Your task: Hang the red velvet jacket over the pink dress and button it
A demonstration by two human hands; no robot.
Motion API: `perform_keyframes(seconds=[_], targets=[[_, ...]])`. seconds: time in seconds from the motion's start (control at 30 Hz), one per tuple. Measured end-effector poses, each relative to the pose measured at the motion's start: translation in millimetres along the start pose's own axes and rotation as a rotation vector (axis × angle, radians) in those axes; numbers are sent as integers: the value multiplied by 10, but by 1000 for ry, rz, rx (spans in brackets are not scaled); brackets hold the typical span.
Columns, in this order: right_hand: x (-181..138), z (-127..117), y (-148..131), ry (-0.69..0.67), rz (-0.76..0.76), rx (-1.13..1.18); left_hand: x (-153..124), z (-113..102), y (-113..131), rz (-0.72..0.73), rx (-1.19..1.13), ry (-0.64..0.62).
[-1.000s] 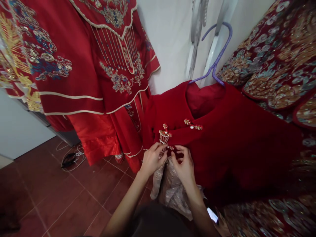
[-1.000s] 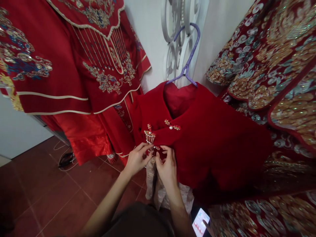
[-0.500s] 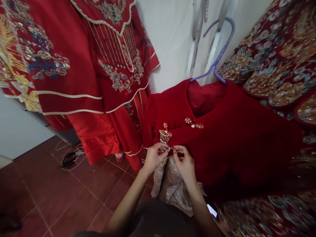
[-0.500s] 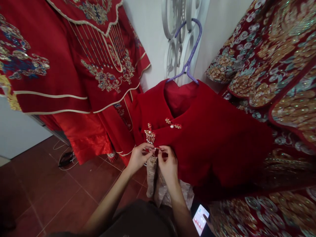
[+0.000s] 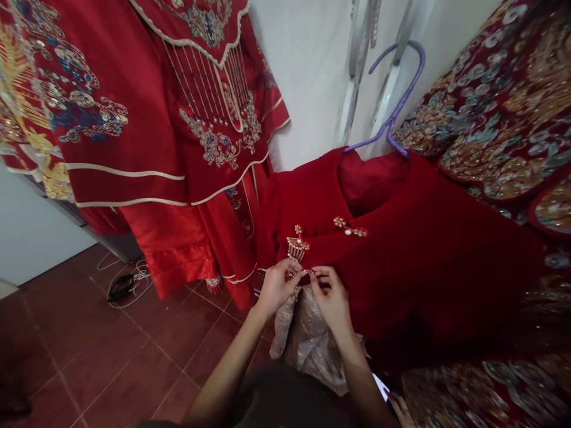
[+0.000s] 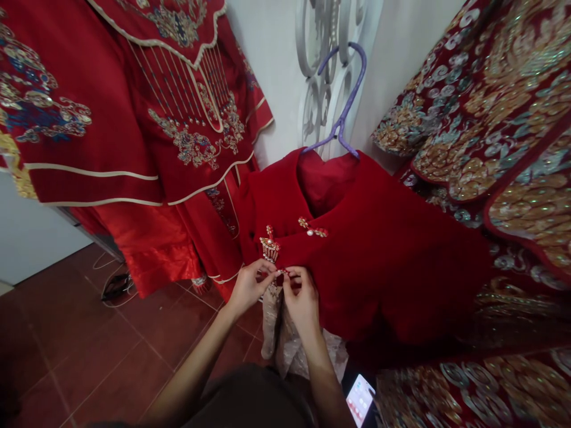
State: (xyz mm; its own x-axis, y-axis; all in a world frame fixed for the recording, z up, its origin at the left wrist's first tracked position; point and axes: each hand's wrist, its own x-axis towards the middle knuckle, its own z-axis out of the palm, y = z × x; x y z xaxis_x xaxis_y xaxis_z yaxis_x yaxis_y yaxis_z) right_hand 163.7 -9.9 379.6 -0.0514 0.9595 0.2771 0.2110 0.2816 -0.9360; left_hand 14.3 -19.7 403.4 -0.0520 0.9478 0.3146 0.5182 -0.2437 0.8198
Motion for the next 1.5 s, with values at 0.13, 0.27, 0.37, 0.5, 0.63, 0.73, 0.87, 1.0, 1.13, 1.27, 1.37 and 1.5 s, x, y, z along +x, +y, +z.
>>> perform_keyframes(seconds=[0.13, 0.27, 0.37, 0.5, 0.63, 0.73, 0.87, 1.0, 1.13, 1.27, 1.37, 1.5], targets=[[-13, 9, -6, 4, 5, 3, -22, -7, 42, 3, 22, -9], [-21, 33, -32, -4, 34, 29, -53, 0, 51, -5, 6, -9], [-39, 43, -37, -7, 45, 54, -75, -10, 65, -33, -74, -4], [-88, 30, -32, -6, 43, 122, -103, -78, 124, -87, -243, -191], [-139, -2, -43, 1, 34, 234, -59, -148, 211, -139, -421, -354], [-161, -21, -50, -9, 43, 297, 74, -170, 279, -153, -556, -122], [-188, -26, -39, -43, 59, 345, 296, -195, 347, -196, -774, 89], [-220, -28, -21, -40, 58, 355, 423, -230, 389, -281, -852, 114], [-243, -35, -25, -51, 64, 390, 444, -237, 433, -366, -894, 82], [-250, -30, -58, -60, 62, 423, 434, -198, 457, -371, -910, 118], [-250, -28, -72, -65, 60, 411, 437, -167, 460, -388, -894, 150], [-251, -42, -50, -66, 64, 385, 453, -136, 461, -387, -879, 154]])
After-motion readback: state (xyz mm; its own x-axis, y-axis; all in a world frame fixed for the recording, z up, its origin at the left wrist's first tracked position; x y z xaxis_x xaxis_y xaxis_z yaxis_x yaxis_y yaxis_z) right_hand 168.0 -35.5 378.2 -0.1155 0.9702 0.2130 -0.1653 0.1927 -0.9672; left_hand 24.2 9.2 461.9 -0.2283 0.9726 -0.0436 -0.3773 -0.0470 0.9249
